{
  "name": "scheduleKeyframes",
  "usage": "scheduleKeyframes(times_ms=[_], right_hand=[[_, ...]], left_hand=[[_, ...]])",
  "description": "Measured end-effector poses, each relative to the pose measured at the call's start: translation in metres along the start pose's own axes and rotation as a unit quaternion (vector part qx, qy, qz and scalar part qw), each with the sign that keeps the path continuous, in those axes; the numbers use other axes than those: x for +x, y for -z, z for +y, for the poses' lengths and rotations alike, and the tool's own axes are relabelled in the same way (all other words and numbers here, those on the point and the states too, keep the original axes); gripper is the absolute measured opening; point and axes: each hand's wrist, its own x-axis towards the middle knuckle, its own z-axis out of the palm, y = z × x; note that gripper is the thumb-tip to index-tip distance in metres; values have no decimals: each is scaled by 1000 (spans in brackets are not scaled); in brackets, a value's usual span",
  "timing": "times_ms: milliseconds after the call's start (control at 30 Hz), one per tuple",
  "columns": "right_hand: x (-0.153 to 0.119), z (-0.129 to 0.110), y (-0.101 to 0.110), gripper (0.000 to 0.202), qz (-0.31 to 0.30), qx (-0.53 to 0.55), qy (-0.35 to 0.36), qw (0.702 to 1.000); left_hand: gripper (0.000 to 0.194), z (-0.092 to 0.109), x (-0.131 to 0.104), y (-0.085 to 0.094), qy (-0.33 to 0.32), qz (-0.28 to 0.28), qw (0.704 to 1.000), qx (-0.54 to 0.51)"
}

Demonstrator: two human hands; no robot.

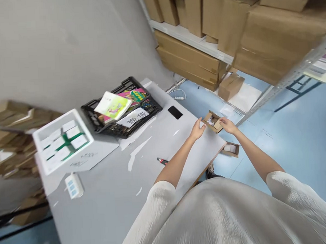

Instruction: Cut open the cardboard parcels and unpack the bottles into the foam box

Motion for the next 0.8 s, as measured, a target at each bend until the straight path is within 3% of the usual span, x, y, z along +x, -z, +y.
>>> scheduleKeyframes(times_ms=[167, 367, 600, 800], right_hand=[[11, -36, -67, 24, -85, 9, 48, 995], [-10, -89, -137, 30, -167, -30, 114, 979], [-77, -141, -231, 35, -231, -59, 154, 959], [-152, -155, -302, 39, -263, -66, 181, 945]], left_hand=[[61, -27, -50, 57, 30, 90, 995, 7], [60, -48, -129, 119, 46, 183, 982, 5], [59, -78, -252, 182, 78, 273, 959, -8], [60, -105, -360, 219, 105, 289, 952, 0]])
